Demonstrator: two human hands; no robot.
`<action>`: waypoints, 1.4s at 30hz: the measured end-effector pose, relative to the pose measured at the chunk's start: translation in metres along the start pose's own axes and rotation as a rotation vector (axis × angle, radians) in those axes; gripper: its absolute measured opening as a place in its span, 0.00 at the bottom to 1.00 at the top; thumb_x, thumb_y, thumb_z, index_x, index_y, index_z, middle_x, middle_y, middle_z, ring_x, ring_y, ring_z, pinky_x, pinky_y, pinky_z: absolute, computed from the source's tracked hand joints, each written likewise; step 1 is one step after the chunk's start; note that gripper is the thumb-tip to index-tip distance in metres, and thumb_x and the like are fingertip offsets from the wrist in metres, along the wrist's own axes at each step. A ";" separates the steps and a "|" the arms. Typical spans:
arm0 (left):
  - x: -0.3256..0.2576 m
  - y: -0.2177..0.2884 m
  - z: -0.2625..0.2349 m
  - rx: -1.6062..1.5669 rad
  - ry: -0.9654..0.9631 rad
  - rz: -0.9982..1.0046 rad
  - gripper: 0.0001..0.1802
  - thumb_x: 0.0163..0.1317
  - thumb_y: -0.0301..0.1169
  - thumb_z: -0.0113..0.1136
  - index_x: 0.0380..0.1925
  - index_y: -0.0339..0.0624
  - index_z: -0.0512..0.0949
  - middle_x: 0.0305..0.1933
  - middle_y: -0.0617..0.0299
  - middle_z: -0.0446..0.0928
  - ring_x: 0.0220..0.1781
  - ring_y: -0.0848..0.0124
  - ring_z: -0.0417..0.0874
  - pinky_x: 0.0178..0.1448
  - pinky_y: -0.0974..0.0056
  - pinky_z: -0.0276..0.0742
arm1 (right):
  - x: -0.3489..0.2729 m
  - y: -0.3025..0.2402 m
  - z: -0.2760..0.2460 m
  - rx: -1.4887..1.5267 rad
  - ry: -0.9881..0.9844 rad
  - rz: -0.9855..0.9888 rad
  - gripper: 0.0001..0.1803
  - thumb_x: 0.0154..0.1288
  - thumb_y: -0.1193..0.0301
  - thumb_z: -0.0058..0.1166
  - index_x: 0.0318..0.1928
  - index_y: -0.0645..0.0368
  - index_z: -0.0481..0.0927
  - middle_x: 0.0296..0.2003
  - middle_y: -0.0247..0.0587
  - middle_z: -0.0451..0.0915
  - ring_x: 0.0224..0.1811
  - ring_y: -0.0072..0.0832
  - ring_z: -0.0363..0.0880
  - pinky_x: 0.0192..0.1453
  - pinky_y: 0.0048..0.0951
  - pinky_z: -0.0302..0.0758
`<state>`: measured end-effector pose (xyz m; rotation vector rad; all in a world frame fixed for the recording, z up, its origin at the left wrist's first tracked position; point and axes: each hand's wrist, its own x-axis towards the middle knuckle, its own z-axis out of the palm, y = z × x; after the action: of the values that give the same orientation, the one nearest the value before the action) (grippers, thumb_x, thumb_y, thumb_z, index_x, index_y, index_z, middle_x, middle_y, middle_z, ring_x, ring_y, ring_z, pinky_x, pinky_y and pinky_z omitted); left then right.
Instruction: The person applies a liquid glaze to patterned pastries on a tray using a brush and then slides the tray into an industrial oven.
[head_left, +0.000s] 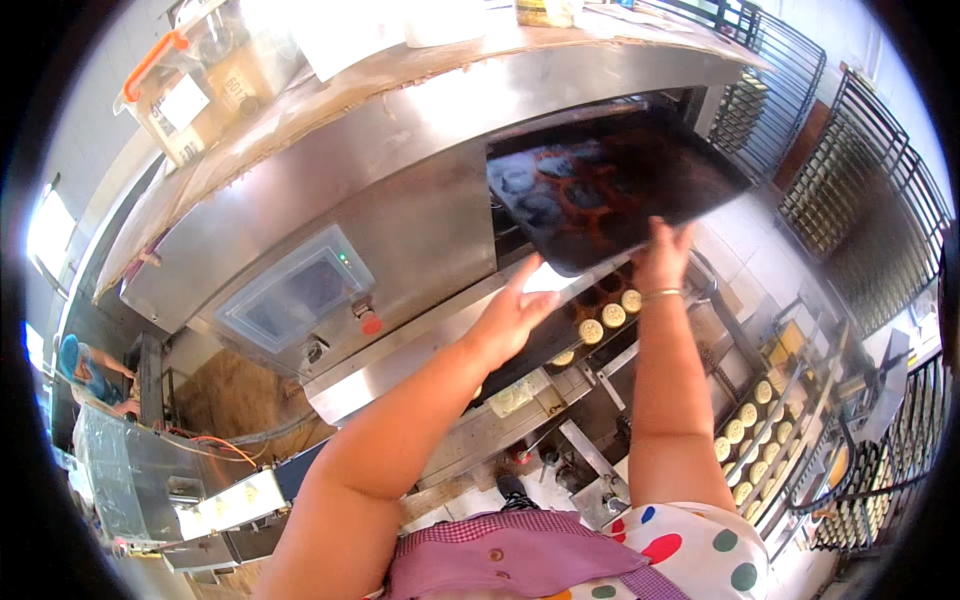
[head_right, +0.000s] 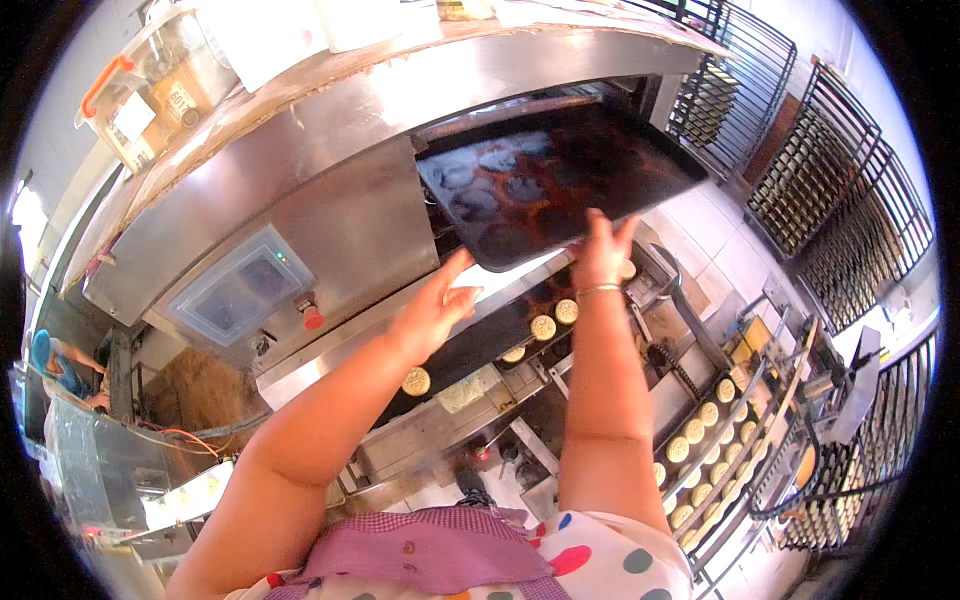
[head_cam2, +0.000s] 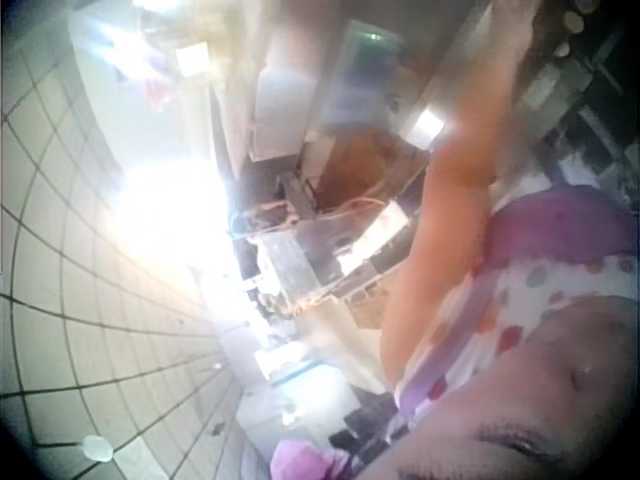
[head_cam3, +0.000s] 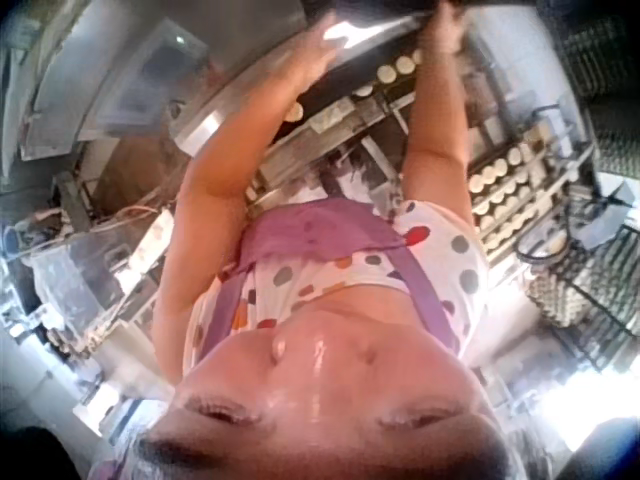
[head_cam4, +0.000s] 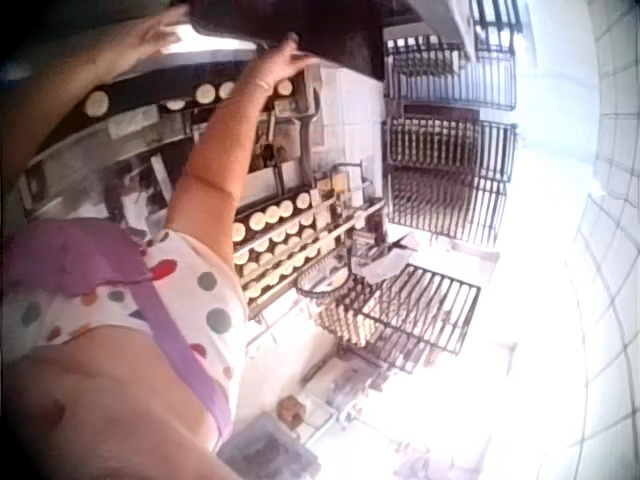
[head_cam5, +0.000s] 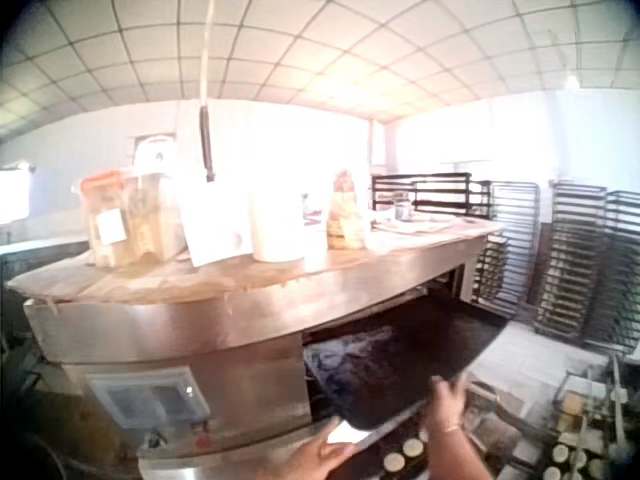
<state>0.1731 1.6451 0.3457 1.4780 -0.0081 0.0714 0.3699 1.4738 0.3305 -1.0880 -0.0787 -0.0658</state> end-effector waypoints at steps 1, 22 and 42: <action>-0.006 -0.006 0.000 0.027 -0.028 -0.065 0.40 0.63 0.41 0.53 0.67 0.41 0.44 0.68 0.52 0.51 0.62 0.67 0.64 0.60 0.61 0.64 | 0.002 0.022 0.018 0.016 0.056 0.056 0.47 0.54 0.76 0.51 0.68 0.40 0.38 0.46 0.44 0.70 0.34 0.31 0.73 0.26 0.33 0.78; -0.621 -0.222 -0.008 0.218 0.929 -0.857 0.25 0.54 0.39 0.61 0.52 0.44 0.72 0.49 0.55 0.76 0.46 0.66 0.78 0.51 0.64 0.73 | -0.134 0.155 0.005 -0.230 -0.595 0.641 0.14 0.64 0.61 0.49 0.48 0.50 0.72 0.40 0.38 0.78 0.39 0.24 0.77 0.34 0.20 0.73; -1.098 -0.428 0.212 -0.190 1.396 -1.784 0.27 0.51 0.39 0.61 0.46 0.31 0.70 0.49 0.40 0.73 0.53 0.50 0.74 0.56 0.55 0.72 | -0.677 0.106 -0.176 -1.374 -0.928 1.112 0.14 0.67 0.68 0.43 0.52 0.55 0.68 0.33 0.40 0.78 0.29 0.29 0.80 0.24 0.27 0.76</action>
<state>-0.8915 1.3481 -0.1140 0.5395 2.2572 -0.3494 -0.2889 1.3771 0.0905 -2.2927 -0.2677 1.6071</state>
